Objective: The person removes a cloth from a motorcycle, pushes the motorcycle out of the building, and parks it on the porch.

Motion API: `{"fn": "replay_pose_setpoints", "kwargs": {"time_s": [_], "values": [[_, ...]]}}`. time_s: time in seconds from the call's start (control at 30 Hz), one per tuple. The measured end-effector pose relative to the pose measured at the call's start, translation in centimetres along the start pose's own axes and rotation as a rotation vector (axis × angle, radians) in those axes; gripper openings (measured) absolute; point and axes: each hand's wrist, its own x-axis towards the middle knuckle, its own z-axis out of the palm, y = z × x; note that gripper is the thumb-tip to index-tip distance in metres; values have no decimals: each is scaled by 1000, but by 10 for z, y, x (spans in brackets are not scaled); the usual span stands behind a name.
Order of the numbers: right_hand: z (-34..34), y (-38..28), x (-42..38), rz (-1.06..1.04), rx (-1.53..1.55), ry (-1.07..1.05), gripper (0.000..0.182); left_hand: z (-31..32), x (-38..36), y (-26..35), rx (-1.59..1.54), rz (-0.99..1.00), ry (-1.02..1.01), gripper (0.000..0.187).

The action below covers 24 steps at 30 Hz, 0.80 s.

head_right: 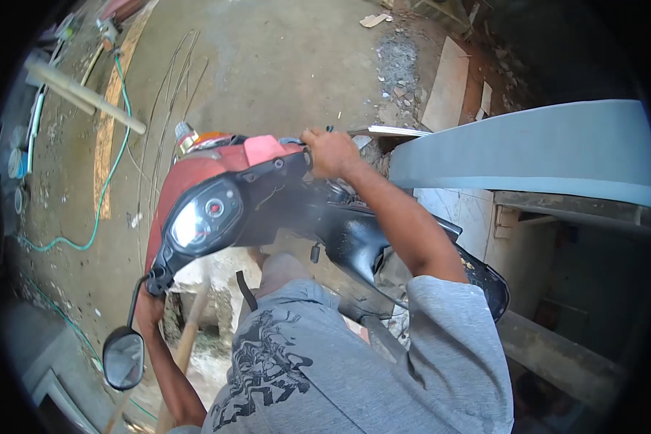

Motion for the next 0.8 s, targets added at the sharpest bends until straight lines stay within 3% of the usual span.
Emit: {"fn": "replay_pose_setpoints", "kwargs": {"time_s": [0.03,0.2,0.33,0.47,0.53,0.7,0.8], "values": [[-20,-20,47,10,-9,-37,50,-40,25,8,42,-27,-29,43],[-23,-33,75,71,-12,-53,56,-55,71,-22,-55,107,73,33],[-22,-59,97,136,44,-119,58,-112,123,-18,40,158,121,26],[4,-63,104,228,130,-76,61,-122,172,-40,67,266,125,23],[-1,-63,91,238,182,-21,61,-134,178,-39,187,259,6,19],[-16,-71,120,260,181,22,68,-160,205,-22,234,241,92,20],[2,-79,151,227,170,81,68,-164,238,-51,327,254,72,19]]}}
